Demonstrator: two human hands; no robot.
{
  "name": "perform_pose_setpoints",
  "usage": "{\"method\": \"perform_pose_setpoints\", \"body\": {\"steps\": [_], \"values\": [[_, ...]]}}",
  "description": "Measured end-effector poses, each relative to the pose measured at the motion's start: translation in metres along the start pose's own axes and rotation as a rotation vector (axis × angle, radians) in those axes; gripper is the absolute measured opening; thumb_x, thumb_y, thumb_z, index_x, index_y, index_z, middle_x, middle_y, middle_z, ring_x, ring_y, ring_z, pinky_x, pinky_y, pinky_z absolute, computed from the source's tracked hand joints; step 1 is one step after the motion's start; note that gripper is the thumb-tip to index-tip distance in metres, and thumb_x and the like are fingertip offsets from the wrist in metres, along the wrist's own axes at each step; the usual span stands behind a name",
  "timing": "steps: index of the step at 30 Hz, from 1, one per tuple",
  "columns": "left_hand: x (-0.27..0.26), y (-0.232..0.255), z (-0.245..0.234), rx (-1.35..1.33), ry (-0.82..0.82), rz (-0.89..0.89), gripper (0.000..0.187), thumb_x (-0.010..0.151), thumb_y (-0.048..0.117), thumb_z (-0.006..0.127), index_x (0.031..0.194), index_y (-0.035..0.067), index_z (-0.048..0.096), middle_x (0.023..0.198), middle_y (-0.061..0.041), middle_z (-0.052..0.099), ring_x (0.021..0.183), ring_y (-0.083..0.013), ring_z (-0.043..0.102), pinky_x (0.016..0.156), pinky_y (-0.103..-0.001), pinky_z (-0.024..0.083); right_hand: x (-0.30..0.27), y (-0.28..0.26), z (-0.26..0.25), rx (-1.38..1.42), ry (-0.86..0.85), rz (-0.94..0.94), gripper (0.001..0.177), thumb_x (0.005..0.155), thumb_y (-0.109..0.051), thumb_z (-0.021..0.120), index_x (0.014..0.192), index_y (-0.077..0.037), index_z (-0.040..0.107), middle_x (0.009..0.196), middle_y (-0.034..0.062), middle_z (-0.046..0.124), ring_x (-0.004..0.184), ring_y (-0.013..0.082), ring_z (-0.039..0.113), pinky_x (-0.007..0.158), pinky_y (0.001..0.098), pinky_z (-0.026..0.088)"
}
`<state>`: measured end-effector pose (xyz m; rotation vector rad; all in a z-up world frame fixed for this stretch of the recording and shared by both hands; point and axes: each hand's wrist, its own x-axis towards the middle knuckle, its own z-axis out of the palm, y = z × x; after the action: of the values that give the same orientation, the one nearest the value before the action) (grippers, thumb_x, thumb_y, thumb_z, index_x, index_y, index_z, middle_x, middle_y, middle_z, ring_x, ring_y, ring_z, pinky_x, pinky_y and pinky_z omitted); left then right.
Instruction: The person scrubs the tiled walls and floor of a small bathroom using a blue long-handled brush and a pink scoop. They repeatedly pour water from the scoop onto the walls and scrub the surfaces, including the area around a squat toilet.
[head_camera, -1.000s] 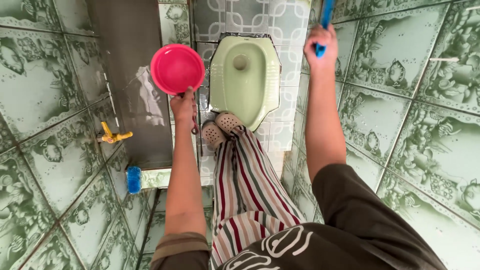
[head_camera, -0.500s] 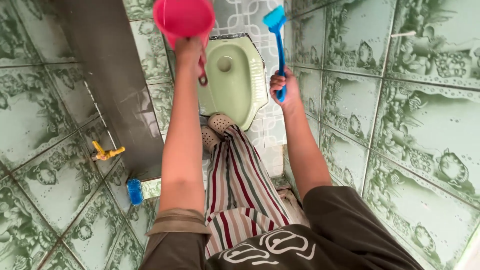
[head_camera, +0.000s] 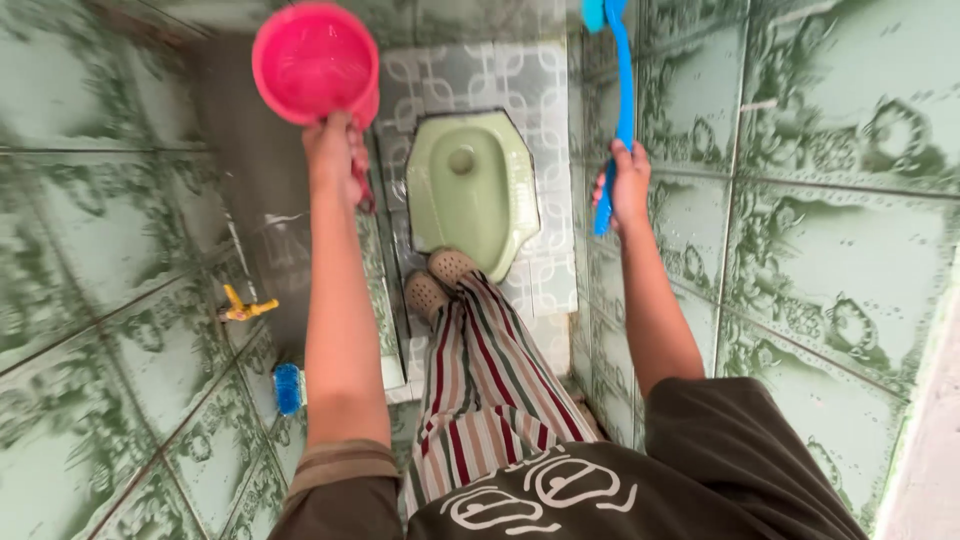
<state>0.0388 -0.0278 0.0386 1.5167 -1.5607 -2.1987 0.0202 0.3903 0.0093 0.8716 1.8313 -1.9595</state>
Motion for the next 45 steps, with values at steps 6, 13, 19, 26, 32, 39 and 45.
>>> {"method": "perform_pose_setpoints", "body": {"steps": [6, 13, 19, 26, 32, 39, 45], "values": [[-0.04, 0.021, -0.05, 0.001, 0.06, -0.015, 0.012, 0.084, 0.019, 0.06, 0.076, 0.011, 0.056, 0.056, 0.007, 0.038, 0.039, -0.0023, 0.036, 0.033, -0.02, 0.031, -0.02, -0.02, 0.01, -0.124, -0.023, -0.154, 0.018, 0.107, -0.031, 0.057, 0.109, -0.014, 0.054, 0.055, 0.0127, 0.055, 0.035, 0.0241, 0.058, 0.029, 0.0347, 0.051], [-0.074, 0.035, -0.07, 0.004, 0.054, -0.041, 0.009, 0.081, 0.015, 0.062, 0.076, 0.009, 0.056, 0.056, 0.007, 0.04, 0.039, -0.0028, 0.036, 0.032, -0.02, 0.031, -0.077, -0.053, 0.036, -0.389, -0.144, -0.325, 0.018, 0.104, -0.015, 0.058, 0.114, -0.002, 0.053, 0.055, 0.0126, 0.057, 0.037, 0.0218, 0.059, 0.033, 0.0325, 0.05], [-0.09, 0.049, -0.053, 0.003, -0.019, -0.018, 0.01, 0.084, 0.013, 0.062, 0.078, 0.007, 0.057, 0.057, 0.006, 0.041, 0.039, -0.0025, 0.037, 0.033, -0.019, 0.032, -0.112, -0.122, 0.028, -1.069, -0.135, -0.561, 0.036, 0.103, -0.032, 0.066, 0.127, -0.009, 0.053, 0.086, 0.0279, 0.068, 0.085, 0.0508, 0.069, 0.075, 0.0614, 0.051], [-0.134, 0.112, -0.041, -0.027, -0.117, 0.058, 0.01, 0.086, 0.014, 0.062, 0.082, 0.004, 0.06, 0.058, 0.006, 0.042, 0.041, -0.002, 0.038, 0.034, -0.02, 0.034, -0.103, -0.225, 0.027, -1.71, -0.018, -1.019, 0.032, 0.109, -0.042, 0.055, 0.119, -0.012, 0.05, 0.084, 0.0178, 0.072, 0.074, 0.0433, 0.075, 0.066, 0.0554, 0.057], [-0.211, 0.165, -0.074, -0.085, -0.126, 0.043, 0.015, 0.087, 0.007, 0.056, 0.077, 0.013, 0.047, 0.058, 0.004, 0.041, 0.046, -0.005, 0.032, 0.04, -0.024, 0.023, -0.124, -0.264, 0.082, -1.879, -0.073, -0.961, 0.079, 0.1, -0.014, 0.053, 0.166, -0.036, 0.015, 0.086, 0.0204, 0.06, 0.06, 0.0464, 0.061, 0.044, 0.0526, 0.045], [-0.219, 0.154, -0.131, -0.117, -0.049, 0.015, 0.012, 0.091, 0.004, 0.058, 0.083, 0.011, 0.052, 0.057, 0.005, 0.043, 0.044, -0.0048, 0.034, 0.037, -0.023, 0.024, -0.153, -0.269, 0.264, -1.584, -0.279, -1.262, 0.047, 0.109, -0.016, 0.056, 0.149, -0.01, 0.032, 0.065, 0.001, 0.051, 0.041, 0.0134, 0.042, 0.023, 0.0273, 0.03], [-0.215, 0.136, -0.162, -0.233, 0.008, 0.045, 0.021, 0.085, 0.009, 0.061, 0.076, 0.016, 0.044, 0.057, 0.004, 0.039, 0.042, -0.0042, 0.031, 0.037, -0.022, 0.02, -0.114, -0.276, 0.209, -1.727, -0.085, -1.522, 0.025, 0.098, -0.004, 0.068, 0.114, -0.006, 0.049, 0.065, -0.0004, 0.053, 0.047, 0.016, 0.05, 0.029, 0.0309, 0.044]]}}
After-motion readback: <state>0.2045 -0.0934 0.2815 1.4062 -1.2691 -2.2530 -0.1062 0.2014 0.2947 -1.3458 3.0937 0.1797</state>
